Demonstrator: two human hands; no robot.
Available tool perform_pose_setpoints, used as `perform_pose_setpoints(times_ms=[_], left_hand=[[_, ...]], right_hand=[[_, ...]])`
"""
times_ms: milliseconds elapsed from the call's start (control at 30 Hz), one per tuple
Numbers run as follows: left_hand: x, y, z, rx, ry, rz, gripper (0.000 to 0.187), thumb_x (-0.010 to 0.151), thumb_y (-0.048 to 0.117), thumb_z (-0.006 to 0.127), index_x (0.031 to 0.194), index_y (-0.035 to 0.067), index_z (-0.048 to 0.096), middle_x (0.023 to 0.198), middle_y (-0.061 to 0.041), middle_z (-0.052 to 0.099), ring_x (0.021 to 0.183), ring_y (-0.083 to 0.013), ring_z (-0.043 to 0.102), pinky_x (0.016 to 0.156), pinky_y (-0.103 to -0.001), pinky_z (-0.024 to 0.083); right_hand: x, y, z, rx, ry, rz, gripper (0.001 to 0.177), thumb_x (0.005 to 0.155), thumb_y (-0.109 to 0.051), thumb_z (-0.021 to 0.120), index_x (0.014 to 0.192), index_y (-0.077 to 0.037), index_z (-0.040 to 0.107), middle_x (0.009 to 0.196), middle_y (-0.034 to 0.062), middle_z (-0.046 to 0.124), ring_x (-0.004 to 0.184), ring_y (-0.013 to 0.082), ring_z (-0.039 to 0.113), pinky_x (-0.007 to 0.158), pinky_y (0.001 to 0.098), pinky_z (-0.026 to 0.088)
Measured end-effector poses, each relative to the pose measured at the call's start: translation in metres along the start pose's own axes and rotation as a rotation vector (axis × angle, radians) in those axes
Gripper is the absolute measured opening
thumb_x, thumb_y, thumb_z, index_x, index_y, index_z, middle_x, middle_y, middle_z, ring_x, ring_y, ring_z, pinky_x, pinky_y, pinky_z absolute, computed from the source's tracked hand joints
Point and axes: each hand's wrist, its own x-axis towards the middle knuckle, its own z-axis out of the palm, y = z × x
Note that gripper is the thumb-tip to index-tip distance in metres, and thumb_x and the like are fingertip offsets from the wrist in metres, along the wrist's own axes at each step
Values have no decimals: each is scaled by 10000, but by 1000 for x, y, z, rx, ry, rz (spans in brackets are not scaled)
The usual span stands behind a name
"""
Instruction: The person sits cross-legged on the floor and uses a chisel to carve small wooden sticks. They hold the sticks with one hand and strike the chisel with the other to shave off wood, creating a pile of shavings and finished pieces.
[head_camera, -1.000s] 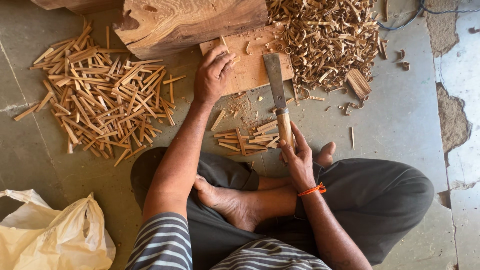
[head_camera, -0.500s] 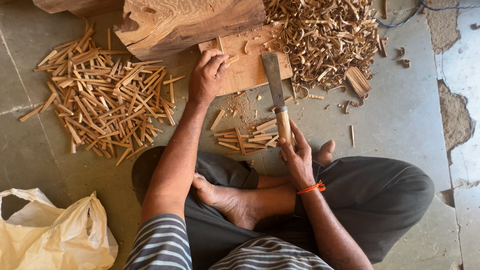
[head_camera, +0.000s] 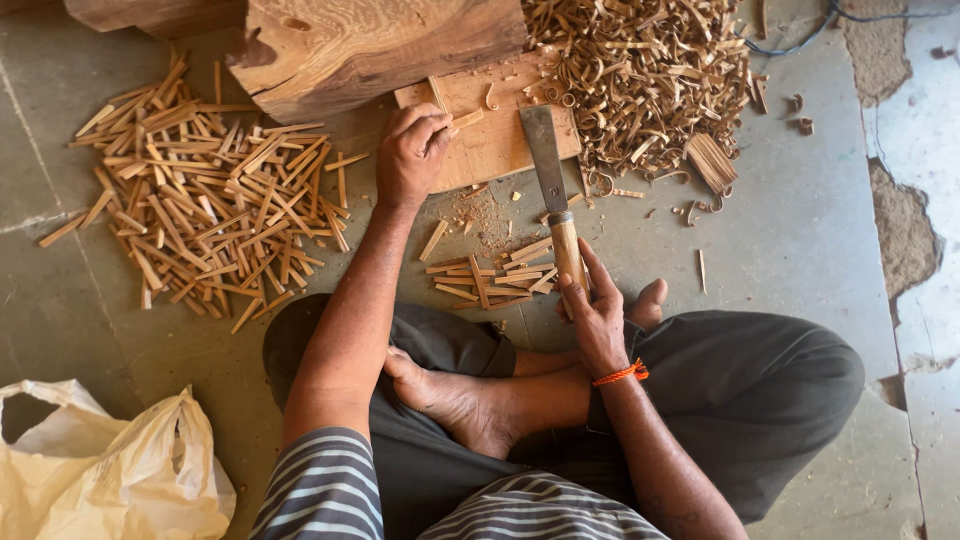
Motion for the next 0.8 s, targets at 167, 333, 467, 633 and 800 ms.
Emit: perform_pose_setpoints(times_ms=[167,333,467,633,800], left_hand=[[-3,-2,10,-65,-50,22,149,933,177,833,982,93,721,1054,-53,730,971,-152,682,855,-290,613],[1,-7,21,-60,-14,29,185,903,163,867,989,113,711,1052,-52,708,973,-165,664,868,-315,597],[4,-5,23,-107,-11,-7,361,851,109,875,1153,117,677,1081,-51,673,1009,-190,645,905,-358,574],[6,-3,22,-18,-2,18,455,824,8,839,1203,172,646,1026,-45,604,981,-194,603,832,-341,553],[10,-1,24,62,42,76,354,826,35,840,1092,211,686,954,2,563,904,-178,556,747,-350,502]], right_hand=[[-7,-6,1,-31,25,-5,640,982,-164,629,1578,-91,408,927,19,655,649,60,557,518,208,443],[-14,-10,7,-134,10,-66,624,988,-185,643,1567,-88,432,922,17,676,635,43,551,534,194,448],[-20,-17,16,-115,-40,-17,602,997,-178,642,1560,-83,452,913,23,669,632,38,533,543,188,438],[-20,-28,32,-103,-42,53,588,996,-180,625,1554,-96,460,872,15,662,597,32,499,518,189,417],[-23,-41,41,-192,-25,38,585,1001,-201,626,1555,-109,460,830,-8,626,580,24,476,503,188,399]])
